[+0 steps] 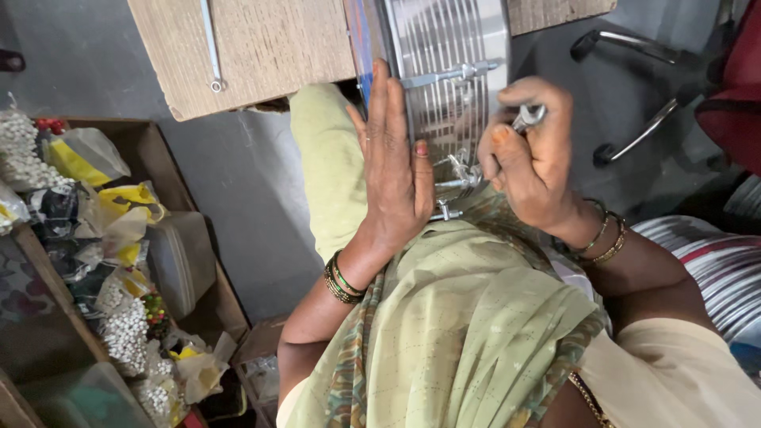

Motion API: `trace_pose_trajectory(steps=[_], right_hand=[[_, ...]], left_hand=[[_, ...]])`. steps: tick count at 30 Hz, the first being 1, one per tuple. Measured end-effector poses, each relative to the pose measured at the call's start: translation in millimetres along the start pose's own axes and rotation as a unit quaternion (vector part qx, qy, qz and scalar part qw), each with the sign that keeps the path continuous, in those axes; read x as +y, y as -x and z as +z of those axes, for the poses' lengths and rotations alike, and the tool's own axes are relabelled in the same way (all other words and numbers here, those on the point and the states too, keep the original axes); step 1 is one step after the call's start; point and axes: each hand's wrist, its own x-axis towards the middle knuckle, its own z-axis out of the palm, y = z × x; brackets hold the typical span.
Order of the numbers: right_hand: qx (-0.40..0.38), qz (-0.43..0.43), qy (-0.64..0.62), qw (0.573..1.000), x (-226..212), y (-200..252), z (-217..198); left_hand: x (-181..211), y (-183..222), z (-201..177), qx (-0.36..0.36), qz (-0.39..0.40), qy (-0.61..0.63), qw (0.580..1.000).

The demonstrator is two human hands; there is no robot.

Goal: The person uses a wrench to tighten bolts around the side of a metal drum, turning the object over and repositioning it between adjustments.

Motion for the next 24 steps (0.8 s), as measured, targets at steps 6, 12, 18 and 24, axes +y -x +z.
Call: trace_pose_trajectory(steps=[6,12,18,24], right_hand=[[0.002,0.008,-0.044,0.999,3,-3,0],[0.033,-0.014,-0.090,0.995,17,-2,6],[0.048,-0.105,-0.025,0.993,13,-4,2],[0.141,-0.234,0.064,0.960,-3,-29,-21]], left_hand=[[1,-5,-2,-0.002,-0.011,-0.010,1.000],[6,-27,-20,-0.001,-0.048,0.179,0.983],[6,-50,-19,-0.015,-0.031,0.079,0.996],[9,-42,-16,-0.022,-0.041,0.061,0.997]])
